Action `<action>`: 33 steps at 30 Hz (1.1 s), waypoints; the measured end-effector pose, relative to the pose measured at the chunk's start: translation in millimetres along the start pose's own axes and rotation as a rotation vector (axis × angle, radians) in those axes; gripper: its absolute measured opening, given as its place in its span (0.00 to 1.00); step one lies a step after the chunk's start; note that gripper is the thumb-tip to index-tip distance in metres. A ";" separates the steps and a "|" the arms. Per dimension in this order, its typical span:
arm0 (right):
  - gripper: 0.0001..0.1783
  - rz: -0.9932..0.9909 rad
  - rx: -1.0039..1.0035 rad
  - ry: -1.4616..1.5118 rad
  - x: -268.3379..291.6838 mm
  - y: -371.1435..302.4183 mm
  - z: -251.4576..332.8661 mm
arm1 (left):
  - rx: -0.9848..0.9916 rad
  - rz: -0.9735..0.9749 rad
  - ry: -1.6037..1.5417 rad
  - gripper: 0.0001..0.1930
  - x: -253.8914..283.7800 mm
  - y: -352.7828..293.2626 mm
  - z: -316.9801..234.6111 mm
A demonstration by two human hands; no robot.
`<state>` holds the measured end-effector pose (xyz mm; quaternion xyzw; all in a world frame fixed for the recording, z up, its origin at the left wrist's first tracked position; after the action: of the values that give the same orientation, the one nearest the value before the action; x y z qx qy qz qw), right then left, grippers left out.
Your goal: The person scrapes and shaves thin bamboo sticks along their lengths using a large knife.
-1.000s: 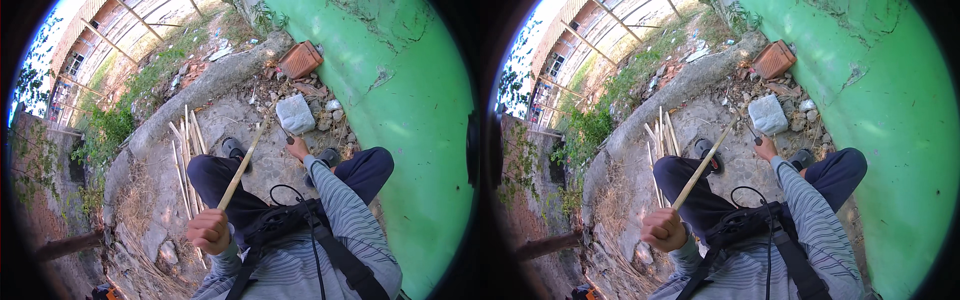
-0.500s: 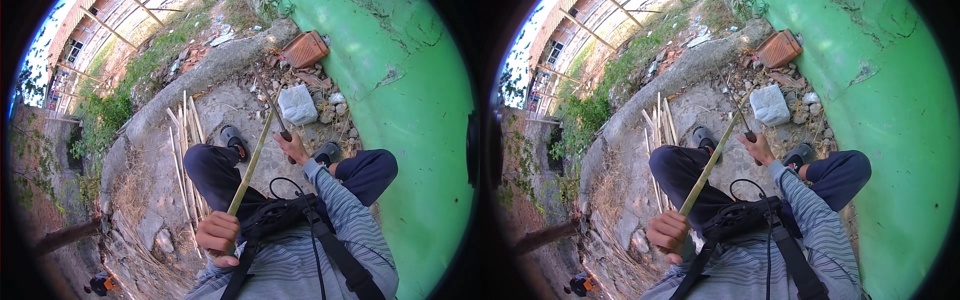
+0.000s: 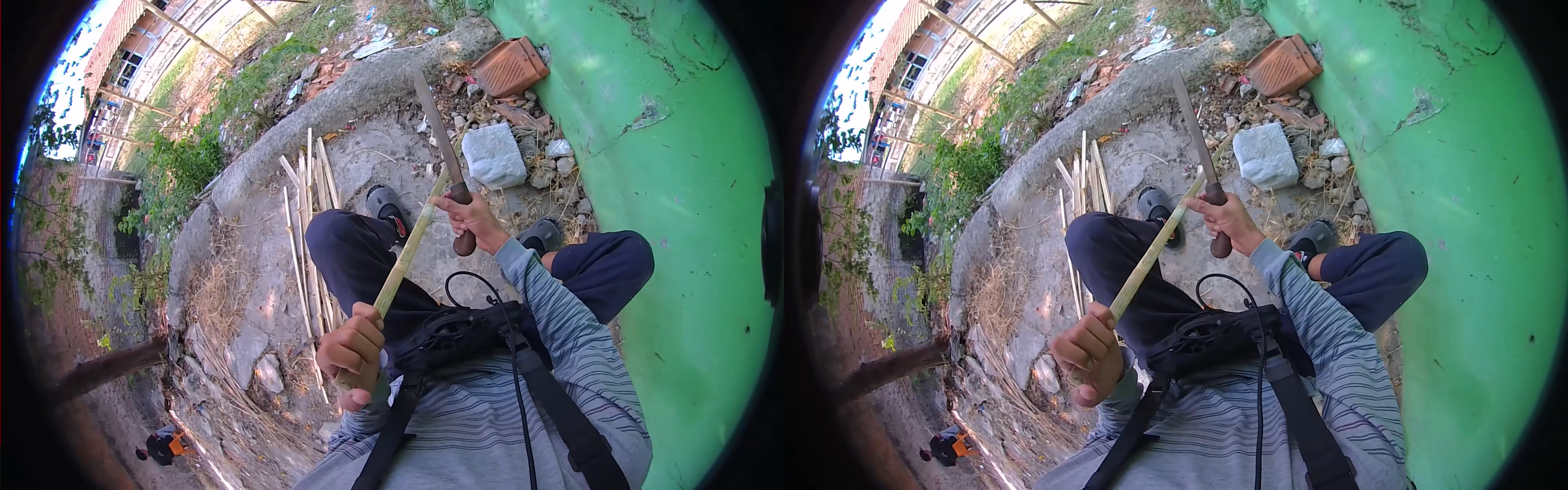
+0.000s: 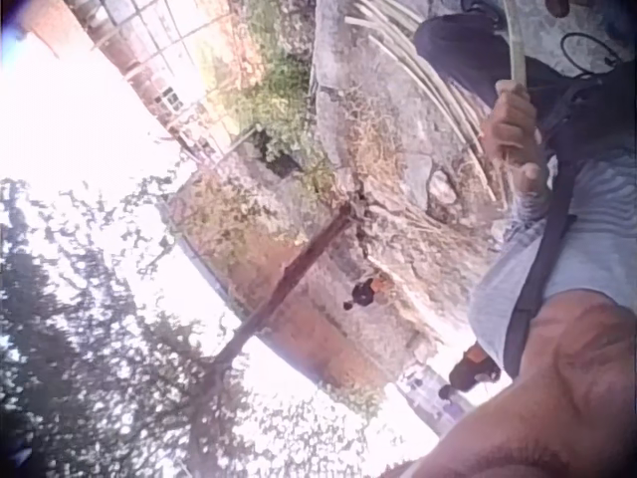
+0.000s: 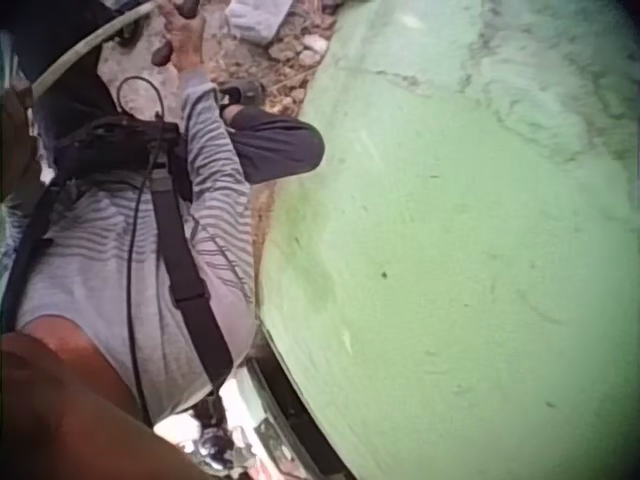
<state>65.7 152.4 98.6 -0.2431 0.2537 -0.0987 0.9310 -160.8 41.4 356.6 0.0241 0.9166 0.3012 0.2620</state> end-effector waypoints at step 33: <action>0.14 0.282 0.642 -0.918 -27.0 -117.5 62.4 | 0.006 -0.027 0.250 0.38 -16.0 4.1 88.0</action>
<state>68.0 84.5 216.2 0.0697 -0.1889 0.0698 0.9770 -103.9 89.0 306.4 -0.0255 0.9432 0.2955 0.1495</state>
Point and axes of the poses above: each hand's wrist, its own y-axis towards the middle knuckle, its own x-axis out of the back of the hand, z = x × y, the point moved 9 cm from there along y, towards the middle knuckle, and after that the axes turned 11 degrees about -z, right-handed, at the moved point
